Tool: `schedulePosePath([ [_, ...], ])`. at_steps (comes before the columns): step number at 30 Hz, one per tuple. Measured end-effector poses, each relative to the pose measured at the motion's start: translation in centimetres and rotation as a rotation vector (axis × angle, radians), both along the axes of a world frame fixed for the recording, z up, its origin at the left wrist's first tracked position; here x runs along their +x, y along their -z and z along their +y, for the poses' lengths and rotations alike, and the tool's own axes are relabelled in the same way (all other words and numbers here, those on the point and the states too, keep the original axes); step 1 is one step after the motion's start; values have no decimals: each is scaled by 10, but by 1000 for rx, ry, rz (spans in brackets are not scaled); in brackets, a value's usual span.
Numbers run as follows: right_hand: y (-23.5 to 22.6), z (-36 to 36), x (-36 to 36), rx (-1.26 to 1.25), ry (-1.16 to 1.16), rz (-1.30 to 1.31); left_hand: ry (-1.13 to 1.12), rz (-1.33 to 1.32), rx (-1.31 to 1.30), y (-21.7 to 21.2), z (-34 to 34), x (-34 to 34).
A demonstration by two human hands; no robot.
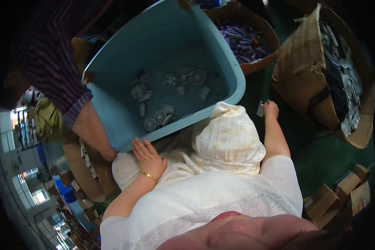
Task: The person sorts small electronic components by hand, placing them into various plastic bins and cardboard boxes.
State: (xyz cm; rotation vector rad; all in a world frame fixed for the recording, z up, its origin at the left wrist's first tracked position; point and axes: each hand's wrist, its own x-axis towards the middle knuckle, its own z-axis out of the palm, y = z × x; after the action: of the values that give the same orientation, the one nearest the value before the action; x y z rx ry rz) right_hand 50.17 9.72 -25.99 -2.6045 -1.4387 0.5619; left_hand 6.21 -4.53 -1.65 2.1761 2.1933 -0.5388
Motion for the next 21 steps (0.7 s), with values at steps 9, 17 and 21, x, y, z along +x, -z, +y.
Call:
schedulePosePath([
  [9,-96,-21,-17,654,-118,215,-34,32,40,8,4,3],
  [17,-286,-55,-93,1167,-292,800,51,-609,378,11,-13,3],
  [21,-351,-91,-166,1162,-592,833,243,-922,520,-6,-24,9],
])
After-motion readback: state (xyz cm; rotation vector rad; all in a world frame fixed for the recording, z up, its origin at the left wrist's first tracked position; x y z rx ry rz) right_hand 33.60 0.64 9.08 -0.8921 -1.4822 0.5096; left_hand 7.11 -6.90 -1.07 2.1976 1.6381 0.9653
